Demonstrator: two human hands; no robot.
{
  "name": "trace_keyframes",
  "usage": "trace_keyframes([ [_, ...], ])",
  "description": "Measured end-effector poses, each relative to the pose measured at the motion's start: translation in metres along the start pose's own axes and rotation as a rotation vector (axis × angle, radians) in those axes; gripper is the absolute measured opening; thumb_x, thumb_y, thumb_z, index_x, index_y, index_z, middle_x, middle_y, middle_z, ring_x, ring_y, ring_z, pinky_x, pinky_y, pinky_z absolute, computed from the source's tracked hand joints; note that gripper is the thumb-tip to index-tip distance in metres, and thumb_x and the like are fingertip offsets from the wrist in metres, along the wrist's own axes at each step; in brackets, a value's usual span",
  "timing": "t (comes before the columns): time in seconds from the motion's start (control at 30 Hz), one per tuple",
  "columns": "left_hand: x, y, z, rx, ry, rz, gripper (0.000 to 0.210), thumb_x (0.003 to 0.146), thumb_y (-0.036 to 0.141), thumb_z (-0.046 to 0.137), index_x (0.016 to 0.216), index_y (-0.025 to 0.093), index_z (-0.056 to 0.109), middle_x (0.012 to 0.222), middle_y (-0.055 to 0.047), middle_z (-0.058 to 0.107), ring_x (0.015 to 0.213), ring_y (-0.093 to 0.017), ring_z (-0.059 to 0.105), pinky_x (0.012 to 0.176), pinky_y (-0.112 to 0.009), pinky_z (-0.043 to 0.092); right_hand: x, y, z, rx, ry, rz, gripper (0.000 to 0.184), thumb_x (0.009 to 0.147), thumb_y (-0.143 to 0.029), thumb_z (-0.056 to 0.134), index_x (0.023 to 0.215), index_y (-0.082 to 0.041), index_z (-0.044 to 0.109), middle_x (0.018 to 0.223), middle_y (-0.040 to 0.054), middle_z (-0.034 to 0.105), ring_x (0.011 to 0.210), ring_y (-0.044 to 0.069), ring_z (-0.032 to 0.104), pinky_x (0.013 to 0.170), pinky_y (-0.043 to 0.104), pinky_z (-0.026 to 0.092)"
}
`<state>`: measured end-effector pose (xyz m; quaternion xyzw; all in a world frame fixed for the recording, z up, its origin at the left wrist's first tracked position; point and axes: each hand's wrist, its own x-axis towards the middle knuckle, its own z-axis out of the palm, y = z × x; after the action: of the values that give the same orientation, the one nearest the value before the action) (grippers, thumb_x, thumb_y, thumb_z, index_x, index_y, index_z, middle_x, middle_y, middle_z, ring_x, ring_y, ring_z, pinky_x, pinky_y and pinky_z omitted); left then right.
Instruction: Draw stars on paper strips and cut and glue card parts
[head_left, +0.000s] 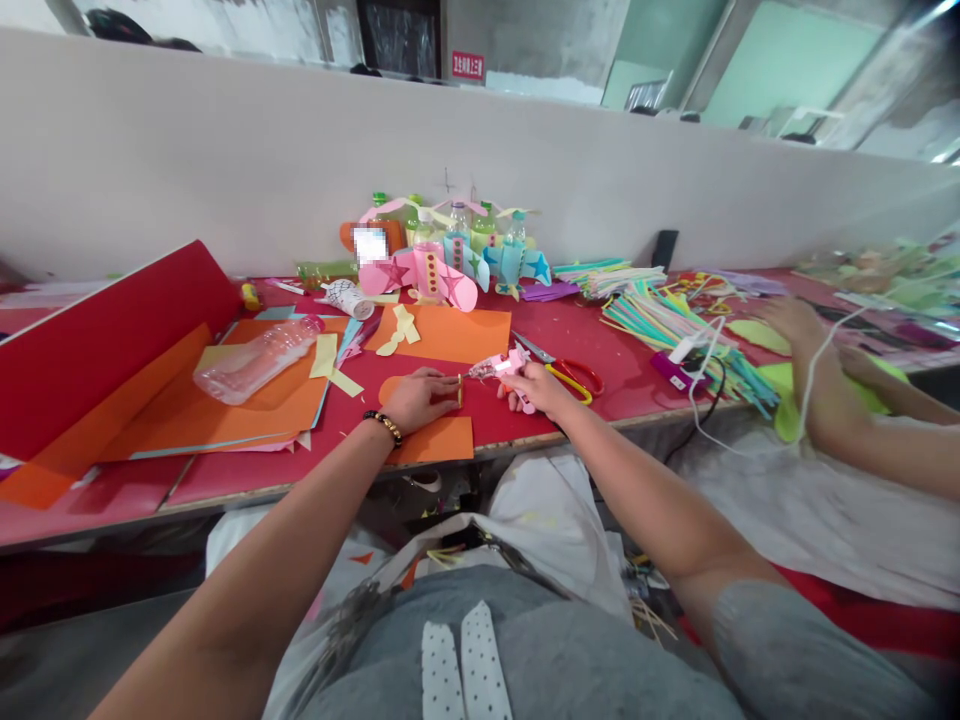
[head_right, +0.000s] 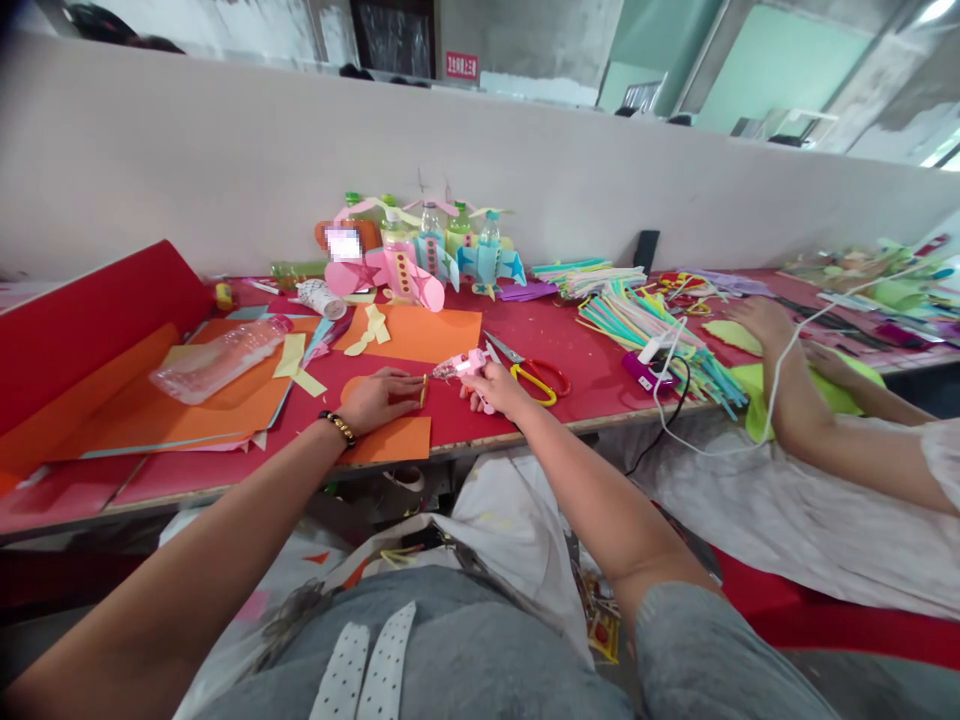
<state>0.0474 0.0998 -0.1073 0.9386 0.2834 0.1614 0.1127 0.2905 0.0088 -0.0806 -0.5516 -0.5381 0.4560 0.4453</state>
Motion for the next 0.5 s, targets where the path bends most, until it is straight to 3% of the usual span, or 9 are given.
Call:
trace_keyframes([
  [0.33, 0.0001, 0.0036, -0.0035, -0.002, -0.018, -0.017, 0.041, 0.088, 0.052, 0.049, 0.121, 0.032, 0.063, 0.126, 0.005, 0.063, 0.118, -0.018, 0.052, 0.102, -0.028, 0.041, 0.0005, -0.0047, 0.0011, -0.031, 0.004, 0.003, 0.017, 0.082, -0.030, 0.060, 0.074, -0.015, 0.055, 0.066, 0.0026, 0.068, 0.041, 0.008, 0.055, 0.036, 0.016, 0.042],
  [0.5, 0.0002, 0.0049, -0.0050, -0.005, -0.024, -0.020, 0.041, 0.088, 0.052, 0.049, 0.121, 0.033, 0.064, 0.125, 0.005, 0.063, 0.118, -0.019, 0.052, 0.102, -0.029, 0.041, 0.0033, -0.0076, 0.0022, -0.061, -0.014, 0.012, 0.022, 0.082, -0.031, 0.060, 0.068, -0.015, 0.055, 0.055, 0.0021, 0.064, 0.038, 0.009, 0.055, 0.033, 0.016, 0.039],
])
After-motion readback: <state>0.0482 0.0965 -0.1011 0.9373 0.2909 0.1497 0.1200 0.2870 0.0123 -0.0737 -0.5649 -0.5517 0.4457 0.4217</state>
